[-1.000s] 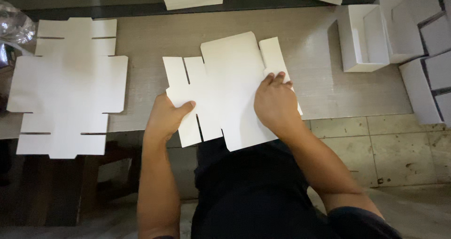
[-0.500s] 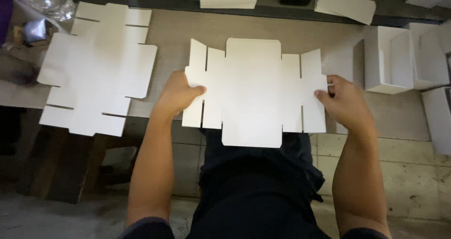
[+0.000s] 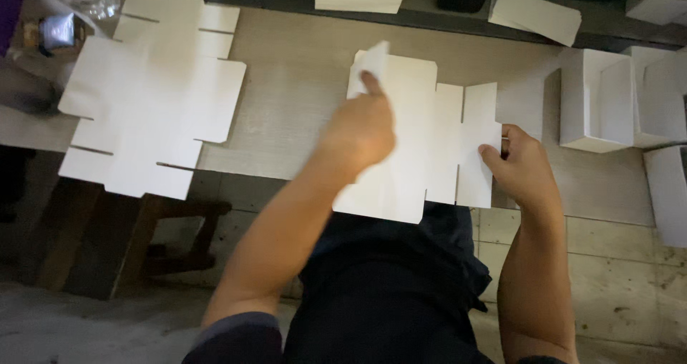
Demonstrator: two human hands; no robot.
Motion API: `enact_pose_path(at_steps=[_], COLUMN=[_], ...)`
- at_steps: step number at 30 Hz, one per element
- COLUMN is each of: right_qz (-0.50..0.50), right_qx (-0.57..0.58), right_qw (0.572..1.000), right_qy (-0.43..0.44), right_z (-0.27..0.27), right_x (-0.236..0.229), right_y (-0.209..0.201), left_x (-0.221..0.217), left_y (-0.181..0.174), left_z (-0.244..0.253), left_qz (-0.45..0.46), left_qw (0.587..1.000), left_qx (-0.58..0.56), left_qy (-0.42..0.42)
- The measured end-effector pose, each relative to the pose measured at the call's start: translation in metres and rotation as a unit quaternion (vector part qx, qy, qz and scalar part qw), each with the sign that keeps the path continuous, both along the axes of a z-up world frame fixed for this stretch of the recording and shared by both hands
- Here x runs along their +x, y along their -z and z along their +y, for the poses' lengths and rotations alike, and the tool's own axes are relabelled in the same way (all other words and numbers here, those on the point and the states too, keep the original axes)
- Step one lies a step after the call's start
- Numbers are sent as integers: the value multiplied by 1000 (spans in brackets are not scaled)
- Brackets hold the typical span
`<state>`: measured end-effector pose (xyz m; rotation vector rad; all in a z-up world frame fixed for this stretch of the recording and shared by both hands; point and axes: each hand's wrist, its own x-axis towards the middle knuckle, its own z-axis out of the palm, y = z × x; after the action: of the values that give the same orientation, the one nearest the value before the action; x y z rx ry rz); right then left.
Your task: The person assembles white cardboard boxes by folding the flat pieces along pre-scored lines and tucking the tabs into slots to form the box structure. The person repeatedly picks up flat cardboard pieces from a stack, folds them into rectangular boxes, and places the finished boxes on the table.
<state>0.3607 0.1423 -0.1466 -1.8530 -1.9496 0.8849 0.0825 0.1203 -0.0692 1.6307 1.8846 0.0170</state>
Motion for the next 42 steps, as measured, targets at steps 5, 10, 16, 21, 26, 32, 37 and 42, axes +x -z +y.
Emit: enact_pose_path(at_steps=[5, 10, 16, 21, 26, 32, 37, 42], right_qz=[59, 94, 98, 99, 54, 63, 57, 83], right_qx=[-18, -1, -25, -16, -17, -5, -1, 20], right_qw=[998, 996, 995, 995, 998, 998, 998, 996], right_qy=[14, -1, 12, 12, 13, 14, 7, 7], right_z=[-2, -1, -2, -2, -2, -3, -4, -3], right_x=[0, 4, 5, 6, 2, 3, 2, 9], right_y=[6, 8, 8, 11, 6, 10, 12, 20], left_x=[65, 52, -103, -126, -87, -31, -8, -41], left_y=[66, 67, 39, 83, 97, 92, 127, 130], left_z=[22, 13, -17, -24, -22, -19, -24, -24], left_qz=[17, 22, -110, -92, 54, 134, 235, 40], left_qw=[990, 987, 989, 973, 972, 976, 945, 959], left_qx=[-39, -84, 48, 151, 171, 125, 191, 255], left_qy=[-138, -132, -88, -148, -153, -120, -123, -117])
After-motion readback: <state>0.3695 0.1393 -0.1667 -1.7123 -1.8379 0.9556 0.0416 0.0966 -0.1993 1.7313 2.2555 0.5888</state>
